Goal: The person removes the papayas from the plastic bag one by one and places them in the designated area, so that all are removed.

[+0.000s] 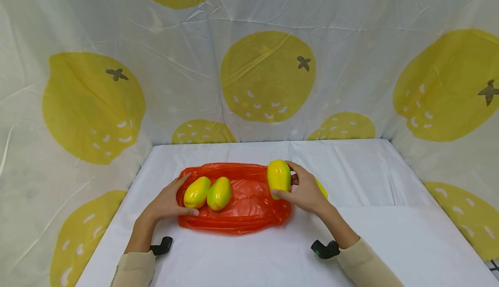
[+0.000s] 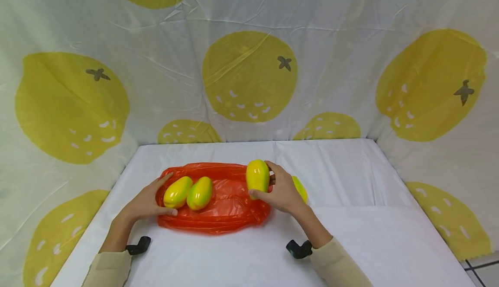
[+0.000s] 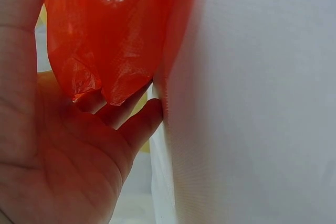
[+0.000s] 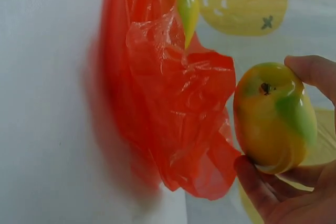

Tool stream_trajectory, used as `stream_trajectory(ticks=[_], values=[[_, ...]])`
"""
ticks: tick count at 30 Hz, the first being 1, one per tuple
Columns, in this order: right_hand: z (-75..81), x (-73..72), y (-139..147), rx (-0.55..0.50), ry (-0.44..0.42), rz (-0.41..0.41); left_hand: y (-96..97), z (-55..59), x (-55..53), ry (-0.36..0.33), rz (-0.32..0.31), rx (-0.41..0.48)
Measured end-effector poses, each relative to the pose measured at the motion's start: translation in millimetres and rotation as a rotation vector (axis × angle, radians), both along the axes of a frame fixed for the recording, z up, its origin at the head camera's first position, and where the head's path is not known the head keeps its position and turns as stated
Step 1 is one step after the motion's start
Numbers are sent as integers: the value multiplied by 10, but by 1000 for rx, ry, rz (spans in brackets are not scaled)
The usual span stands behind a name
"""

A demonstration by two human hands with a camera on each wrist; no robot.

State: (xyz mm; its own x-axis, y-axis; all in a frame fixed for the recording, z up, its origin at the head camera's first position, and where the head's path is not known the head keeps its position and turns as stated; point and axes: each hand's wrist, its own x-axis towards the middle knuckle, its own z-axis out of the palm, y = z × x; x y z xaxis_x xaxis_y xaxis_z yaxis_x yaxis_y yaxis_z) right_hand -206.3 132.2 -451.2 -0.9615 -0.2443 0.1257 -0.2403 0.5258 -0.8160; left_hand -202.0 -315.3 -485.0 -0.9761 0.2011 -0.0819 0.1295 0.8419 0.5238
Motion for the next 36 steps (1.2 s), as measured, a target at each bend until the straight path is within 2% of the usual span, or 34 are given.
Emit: stream_trajectory(ticks=[17,36], values=[[43,4,426,69,39,-66,-4,-5,-3,17,-9,-3],[0,6,783,111,49,-108,-13,-3,-1,10,-2,10]])
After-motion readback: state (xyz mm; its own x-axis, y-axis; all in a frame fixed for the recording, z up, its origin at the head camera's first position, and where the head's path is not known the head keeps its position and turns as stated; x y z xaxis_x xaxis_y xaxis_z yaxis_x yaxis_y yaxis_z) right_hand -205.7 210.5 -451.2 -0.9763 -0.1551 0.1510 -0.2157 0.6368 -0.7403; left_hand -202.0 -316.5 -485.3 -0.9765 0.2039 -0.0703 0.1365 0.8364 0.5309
